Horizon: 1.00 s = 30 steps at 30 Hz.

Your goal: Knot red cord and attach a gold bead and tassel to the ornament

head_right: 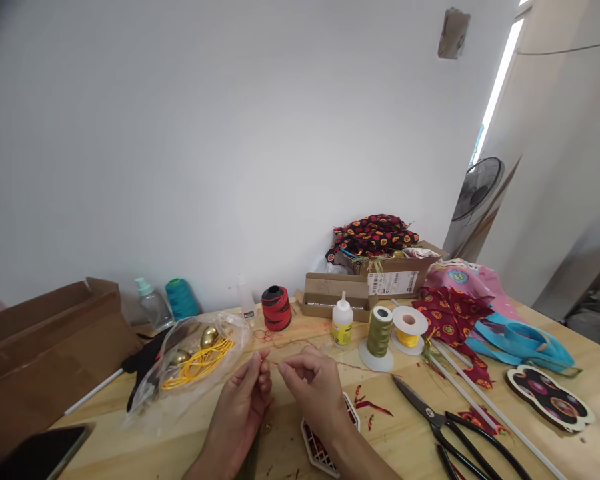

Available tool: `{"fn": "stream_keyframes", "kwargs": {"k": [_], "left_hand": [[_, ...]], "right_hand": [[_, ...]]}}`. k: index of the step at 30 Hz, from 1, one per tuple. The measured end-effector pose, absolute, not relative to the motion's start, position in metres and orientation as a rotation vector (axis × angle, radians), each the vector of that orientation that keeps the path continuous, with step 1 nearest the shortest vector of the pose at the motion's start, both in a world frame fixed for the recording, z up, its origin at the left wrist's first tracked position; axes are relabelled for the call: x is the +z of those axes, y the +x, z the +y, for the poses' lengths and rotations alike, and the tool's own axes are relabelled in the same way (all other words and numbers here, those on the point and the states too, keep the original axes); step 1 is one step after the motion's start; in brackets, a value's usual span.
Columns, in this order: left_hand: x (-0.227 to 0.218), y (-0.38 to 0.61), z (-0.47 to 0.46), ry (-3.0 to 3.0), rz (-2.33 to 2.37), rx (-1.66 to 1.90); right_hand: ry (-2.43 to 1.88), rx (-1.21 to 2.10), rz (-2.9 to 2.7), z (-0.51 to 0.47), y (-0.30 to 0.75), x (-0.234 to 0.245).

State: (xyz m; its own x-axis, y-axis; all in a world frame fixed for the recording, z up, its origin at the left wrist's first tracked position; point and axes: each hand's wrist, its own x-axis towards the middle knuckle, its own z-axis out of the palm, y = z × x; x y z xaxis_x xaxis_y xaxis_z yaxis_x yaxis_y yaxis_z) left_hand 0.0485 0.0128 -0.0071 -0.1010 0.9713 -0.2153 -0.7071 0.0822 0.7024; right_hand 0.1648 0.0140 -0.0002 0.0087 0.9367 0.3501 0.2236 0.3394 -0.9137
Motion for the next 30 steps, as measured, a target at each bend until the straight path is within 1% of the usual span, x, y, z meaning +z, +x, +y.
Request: {"fn": "stream_keyframes", "kwargs": {"k": [10,30], "left_hand": [[-0.0089,0.0536,0.0109,0.327,0.663,1.388],[-0.0154,0.0568,0.0100,0.413,0.498,1.231]], "right_hand": [[-1.102,0.531,-1.539,0.0103,0.1680,0.0022],[-1.133,0.574,-1.516,0.0095,0.1653,0.0048]]}}
